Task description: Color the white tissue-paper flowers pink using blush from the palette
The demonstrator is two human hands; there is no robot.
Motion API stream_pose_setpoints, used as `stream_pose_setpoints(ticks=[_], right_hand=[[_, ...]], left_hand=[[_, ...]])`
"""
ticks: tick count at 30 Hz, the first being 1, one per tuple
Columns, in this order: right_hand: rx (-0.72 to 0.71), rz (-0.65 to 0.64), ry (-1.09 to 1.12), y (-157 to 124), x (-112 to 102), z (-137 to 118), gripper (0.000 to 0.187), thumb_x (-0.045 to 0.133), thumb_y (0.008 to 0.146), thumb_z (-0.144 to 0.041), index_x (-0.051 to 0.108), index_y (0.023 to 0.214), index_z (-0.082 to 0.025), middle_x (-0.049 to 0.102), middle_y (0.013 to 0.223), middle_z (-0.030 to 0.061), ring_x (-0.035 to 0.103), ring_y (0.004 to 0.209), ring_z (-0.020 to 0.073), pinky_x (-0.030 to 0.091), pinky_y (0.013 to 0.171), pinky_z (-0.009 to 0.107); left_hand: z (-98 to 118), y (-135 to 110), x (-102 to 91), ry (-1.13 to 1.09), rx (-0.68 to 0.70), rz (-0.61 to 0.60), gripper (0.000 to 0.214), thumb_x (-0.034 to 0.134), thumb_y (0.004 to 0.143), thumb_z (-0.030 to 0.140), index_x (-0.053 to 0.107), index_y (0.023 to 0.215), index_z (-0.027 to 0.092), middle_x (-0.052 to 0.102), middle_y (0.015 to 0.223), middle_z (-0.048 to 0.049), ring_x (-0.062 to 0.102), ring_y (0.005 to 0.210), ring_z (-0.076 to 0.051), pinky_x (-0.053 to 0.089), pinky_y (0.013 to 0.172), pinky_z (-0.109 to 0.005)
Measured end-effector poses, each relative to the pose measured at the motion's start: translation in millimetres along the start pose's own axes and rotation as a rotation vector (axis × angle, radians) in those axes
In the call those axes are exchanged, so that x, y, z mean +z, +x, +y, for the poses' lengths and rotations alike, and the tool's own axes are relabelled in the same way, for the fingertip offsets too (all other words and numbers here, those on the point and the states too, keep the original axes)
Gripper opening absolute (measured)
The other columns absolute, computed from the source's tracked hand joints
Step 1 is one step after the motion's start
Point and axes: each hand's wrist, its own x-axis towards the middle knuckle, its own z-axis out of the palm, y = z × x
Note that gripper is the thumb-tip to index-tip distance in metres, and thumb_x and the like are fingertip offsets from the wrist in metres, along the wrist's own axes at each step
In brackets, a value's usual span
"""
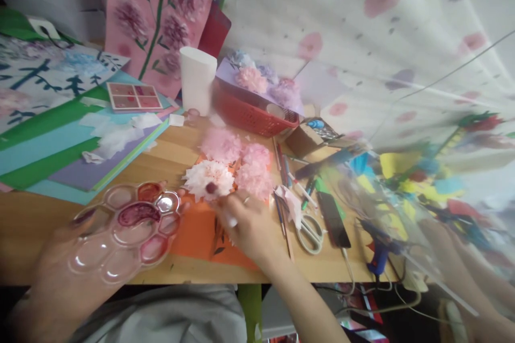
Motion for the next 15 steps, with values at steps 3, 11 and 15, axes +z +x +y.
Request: stream_pose_setpoints(ticks=[3, 11, 15], right_hand=[[0.098, 0.048, 0.01, -0.6, 3.7, -1.4, 0.013, 0.057, 0.098, -0.023, 0.062, 0.086, -0.02, 0.068, 0.074, 0.0046, 0.065, 0.064, 0.0156, 0.046, 0.059, 0.025], [0.196, 0.007, 0.116, 2.0, 4.7, -1.5, 0.014, 0.058, 0.097, -0.028, 0.064, 0.087, -0.021, 0.067, 0.07, 0.0013, 0.06, 0.06, 0.0133, 0.044, 0.057, 0.024], [0.301, 0.081, 0.195, 7.7, -0.6, 5.5, 0.017, 0.06, 0.094, -0.031, 0.062, 0.081, -0.021, 0.064, 0.065, -0.0004, 0.058, 0.056, 0.0124, 0.042, 0.052, 0.022]], left_hand=[[-0.3, 0.4, -0.6, 0.01, 0.001, -0.039, 0.024, 0.078, 0.07, 0.041, 0.064, 0.084, 0.028, 0.066, 0.1, -0.0028, 0.064, 0.085, -0.027, 0.056, 0.06, -0.036], [-0.3, 1.0, 4.7, -0.005, 0.008, -0.049, 0.02, 0.075, 0.074, 0.038, 0.063, 0.086, 0.028, 0.066, 0.099, -0.0024, 0.065, 0.086, -0.027, 0.057, 0.06, -0.037], [-1.1, -0.5, -2.0, -0.071, -0.006, 0.009, 0.014, 0.07, 0.076, 0.035, 0.067, 0.088, 0.029, 0.07, 0.103, -0.0042, 0.068, 0.095, -0.029, 0.059, 0.067, -0.038]])
